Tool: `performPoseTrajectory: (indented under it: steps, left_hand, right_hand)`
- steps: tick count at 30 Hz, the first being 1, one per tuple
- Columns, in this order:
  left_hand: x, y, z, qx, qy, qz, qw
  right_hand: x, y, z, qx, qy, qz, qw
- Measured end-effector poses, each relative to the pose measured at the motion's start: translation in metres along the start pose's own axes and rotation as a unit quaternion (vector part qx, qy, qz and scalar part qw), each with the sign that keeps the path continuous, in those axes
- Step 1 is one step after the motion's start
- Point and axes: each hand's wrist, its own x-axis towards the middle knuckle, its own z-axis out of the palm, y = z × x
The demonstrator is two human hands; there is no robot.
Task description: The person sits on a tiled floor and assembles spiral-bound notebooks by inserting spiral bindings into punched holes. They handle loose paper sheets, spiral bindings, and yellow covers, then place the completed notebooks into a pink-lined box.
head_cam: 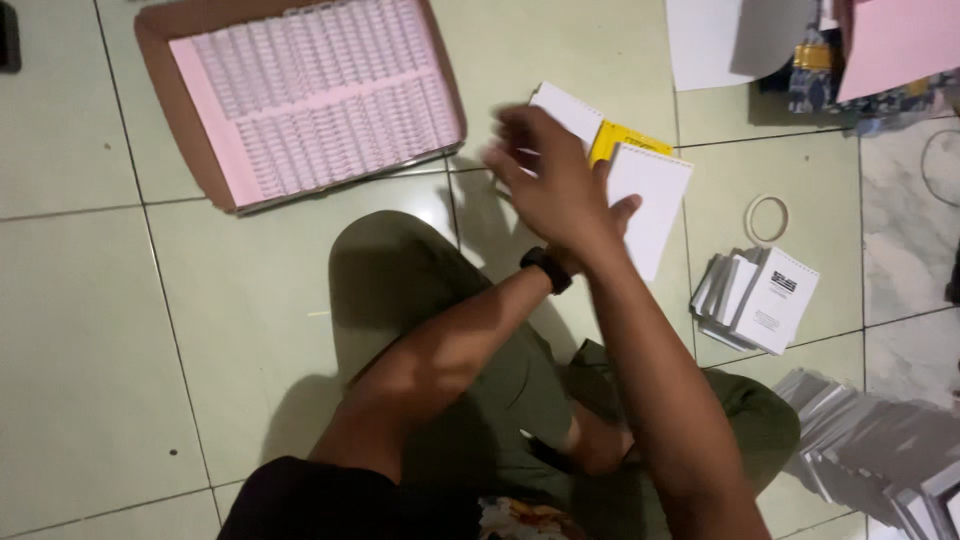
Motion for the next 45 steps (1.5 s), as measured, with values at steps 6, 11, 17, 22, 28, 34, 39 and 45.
performPoseTrajectory:
  steps: [6,11,17,22,28,34,39,45]
  left_hand:
    - [0.017,-0.014,0.058,0.163,0.053,-0.108,0.979]
    - [0.003,0.036,0.029,0.058,0.019,-0.098,0.993]
    - [0.001,0.041,0.030,0.045,0.038,-0.057,0.997]
    - [-0.003,0.057,0.022,0.033,-0.011,-0.103,0.994]
    - [0.001,0.044,0.029,0.047,0.016,-0.080,0.996]
    - [0.004,0.044,0.029,0.054,0.002,-0.124,0.991]
    - [0.018,0.011,0.037,0.134,0.049,-0.174,0.974]
    - [0.033,-0.047,0.027,-0.252,0.214,0.140,0.933]
  right_hand:
    - [0.118,-0.010,0.122,-0.036,-0.087,0.020,0.995]
    - [0.144,-0.019,0.174,-0.244,-0.031,0.115,0.962]
    - [0.136,-0.037,0.175,-0.236,-0.033,0.146,0.960]
    - [0.143,-0.038,0.168,-0.131,-0.092,0.198,0.967]
    - [0.133,-0.045,0.162,-0.115,-0.092,0.159,0.976]
    - [0.148,-0.012,0.161,0.015,-0.029,0.109,0.994]
    - [0.105,-0.056,0.095,0.383,0.035,0.094,0.918]
    - [-0.057,-0.050,-0.070,0.432,0.074,-0.099,0.893]
